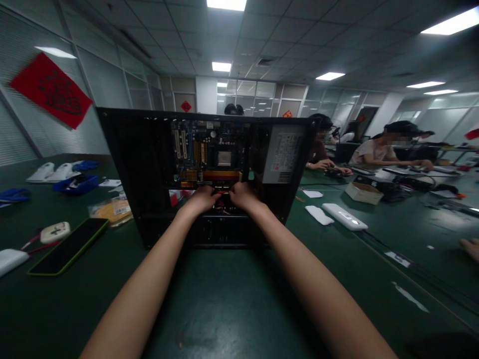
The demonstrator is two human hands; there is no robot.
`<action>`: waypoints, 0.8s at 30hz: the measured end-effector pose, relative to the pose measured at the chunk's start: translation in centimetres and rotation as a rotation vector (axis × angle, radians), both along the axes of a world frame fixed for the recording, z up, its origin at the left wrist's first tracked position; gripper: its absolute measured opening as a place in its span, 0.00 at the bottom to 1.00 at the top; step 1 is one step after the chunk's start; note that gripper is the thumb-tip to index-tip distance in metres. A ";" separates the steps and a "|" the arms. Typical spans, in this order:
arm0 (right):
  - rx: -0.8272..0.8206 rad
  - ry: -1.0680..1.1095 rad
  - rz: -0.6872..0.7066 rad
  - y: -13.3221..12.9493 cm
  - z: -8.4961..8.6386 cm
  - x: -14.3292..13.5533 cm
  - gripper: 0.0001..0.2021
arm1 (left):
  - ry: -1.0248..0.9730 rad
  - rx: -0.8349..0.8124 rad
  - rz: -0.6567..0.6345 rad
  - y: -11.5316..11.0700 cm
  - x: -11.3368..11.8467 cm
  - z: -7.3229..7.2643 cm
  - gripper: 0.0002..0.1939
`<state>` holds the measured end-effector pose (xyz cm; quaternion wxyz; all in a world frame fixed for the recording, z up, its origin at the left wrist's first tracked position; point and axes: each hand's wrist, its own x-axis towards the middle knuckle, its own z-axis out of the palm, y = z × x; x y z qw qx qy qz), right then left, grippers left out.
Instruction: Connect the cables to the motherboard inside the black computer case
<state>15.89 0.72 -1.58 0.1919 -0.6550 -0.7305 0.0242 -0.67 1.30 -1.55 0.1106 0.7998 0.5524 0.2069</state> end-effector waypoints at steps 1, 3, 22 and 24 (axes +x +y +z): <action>0.000 -0.007 -0.007 0.0 0.0 0.0 0.13 | -0.003 0.004 0.000 0.0 0.0 0.0 0.14; -0.005 -0.024 -0.022 0.0 0.0 0.0 0.13 | -0.002 0.007 0.008 0.0 0.0 0.1 0.13; 0.102 0.423 0.263 -0.7 2.0 -0.8 0.14 | -0.155 0.315 -0.014 -2.4 0.2 1.4 0.10; 0.076 0.805 0.461 -1.5 3.3 -1.5 0.17 | -0.373 0.282 -0.107 -2.9 0.2 2.7 0.11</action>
